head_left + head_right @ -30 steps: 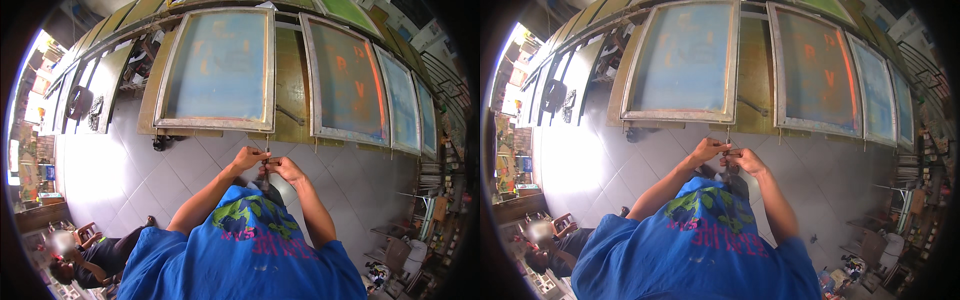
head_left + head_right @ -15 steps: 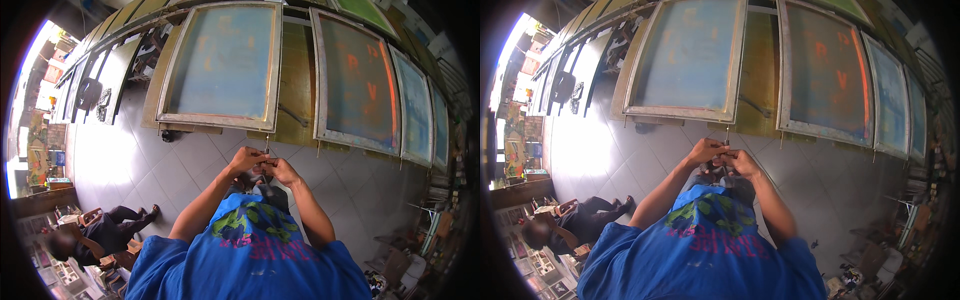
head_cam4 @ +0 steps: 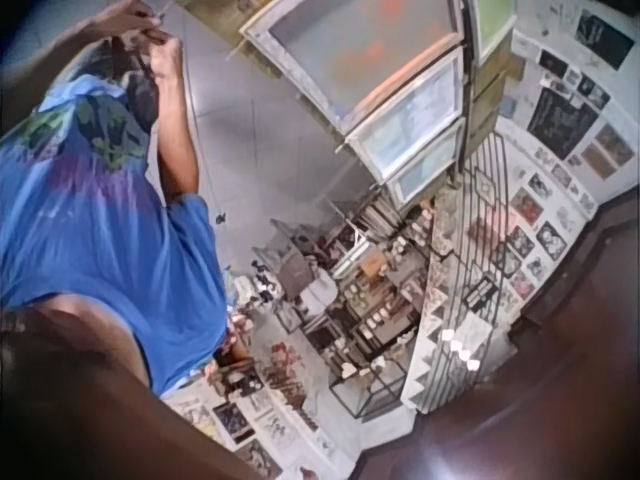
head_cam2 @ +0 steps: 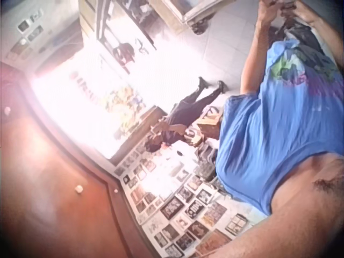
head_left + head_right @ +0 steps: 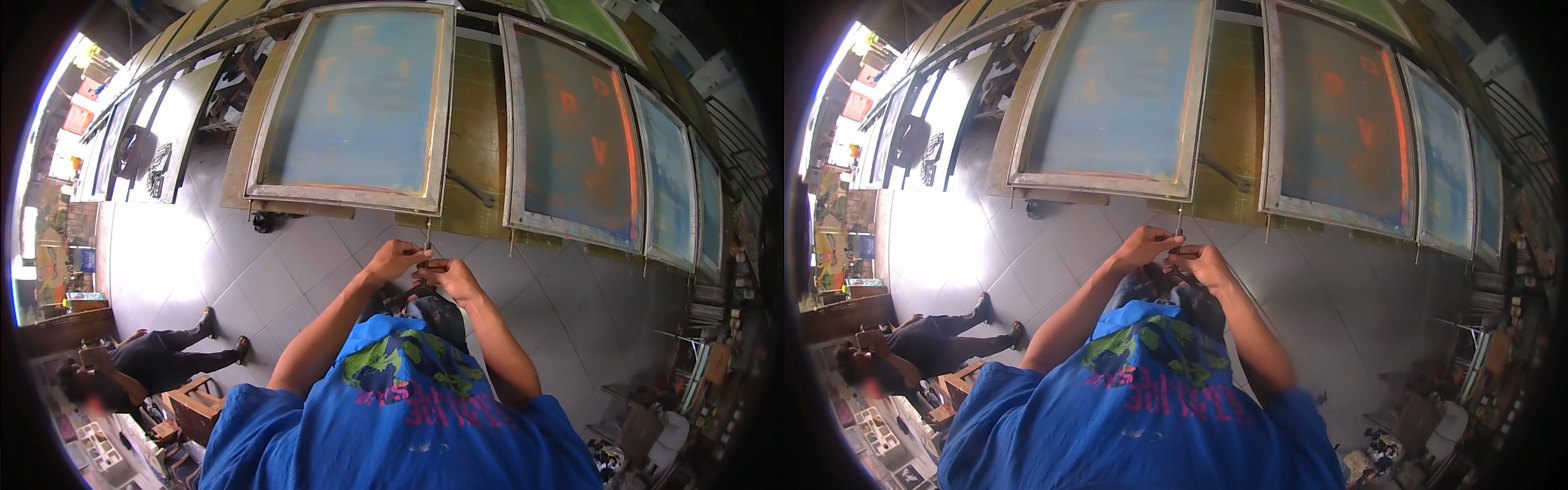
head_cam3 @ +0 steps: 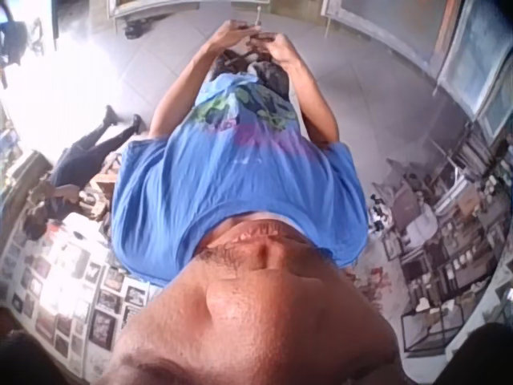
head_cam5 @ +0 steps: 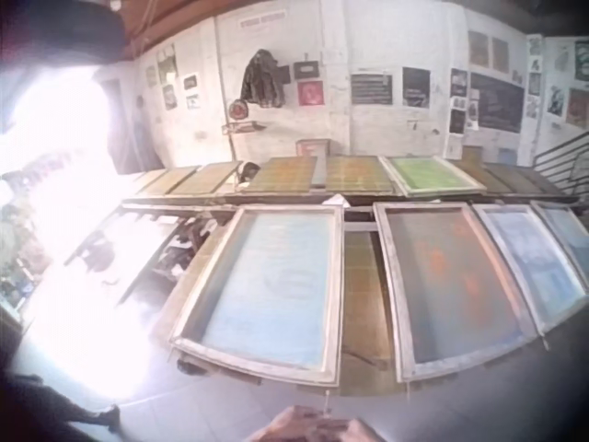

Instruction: The person adjusts screen printing frames on a long table using a small wrench and by hand, tightening bolts to secure the positions of the frames.

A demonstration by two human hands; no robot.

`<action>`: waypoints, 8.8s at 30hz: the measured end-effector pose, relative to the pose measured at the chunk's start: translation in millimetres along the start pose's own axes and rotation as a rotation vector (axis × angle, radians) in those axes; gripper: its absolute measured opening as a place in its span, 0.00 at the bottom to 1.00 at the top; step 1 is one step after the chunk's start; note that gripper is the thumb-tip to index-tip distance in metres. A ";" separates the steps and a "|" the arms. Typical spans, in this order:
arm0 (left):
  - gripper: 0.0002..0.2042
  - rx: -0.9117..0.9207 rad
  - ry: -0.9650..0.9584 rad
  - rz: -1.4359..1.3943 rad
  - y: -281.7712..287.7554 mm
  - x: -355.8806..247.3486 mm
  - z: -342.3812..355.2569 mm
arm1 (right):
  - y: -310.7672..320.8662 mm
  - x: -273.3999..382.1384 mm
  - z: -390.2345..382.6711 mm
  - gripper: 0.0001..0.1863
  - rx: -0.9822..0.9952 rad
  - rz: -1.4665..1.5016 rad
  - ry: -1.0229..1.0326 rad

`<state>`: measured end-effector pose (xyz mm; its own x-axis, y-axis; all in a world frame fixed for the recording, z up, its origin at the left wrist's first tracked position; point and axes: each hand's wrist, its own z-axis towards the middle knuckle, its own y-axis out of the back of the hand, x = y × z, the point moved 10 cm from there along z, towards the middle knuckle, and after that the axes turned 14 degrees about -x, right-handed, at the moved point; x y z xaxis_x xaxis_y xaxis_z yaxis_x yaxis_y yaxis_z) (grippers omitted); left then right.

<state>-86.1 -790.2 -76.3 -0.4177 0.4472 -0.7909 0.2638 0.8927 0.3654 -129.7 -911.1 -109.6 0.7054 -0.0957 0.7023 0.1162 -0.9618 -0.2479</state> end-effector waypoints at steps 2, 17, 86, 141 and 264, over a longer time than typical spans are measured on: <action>0.24 0.079 -0.002 -0.123 -9.9 9.2 5.8 | 6.7 -2.9 5.7 0.10 -0.099 -0.064 0.004; 0.21 0.313 -0.084 -0.075 -18.9 5.4 14.1 | -8.5 6.5 -12.8 0.16 -0.004 -0.004 0.012; 0.23 -1.223 0.054 -0.486 805.8 343.0 -99.4 | -417.2 -40.5 148.0 0.20 0.045 -0.282 -0.153; 0.25 -0.420 -0.116 -0.092 330.6 192.9 -27.9 | 29.0 180.6 -15.9 0.22 -1.354 -1.446 0.622; 0.29 0.386 -0.140 -0.319 354.6 189.5 20.8 | -398.1 -9.4 121.1 0.16 -0.303 -0.295 0.033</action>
<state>-53.7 -390.0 -106.8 -0.4166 0.1206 -0.9010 0.4547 0.8859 -0.0917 -98.0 -496.2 -98.3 0.6495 0.1920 0.7357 0.0955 -0.9805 0.1716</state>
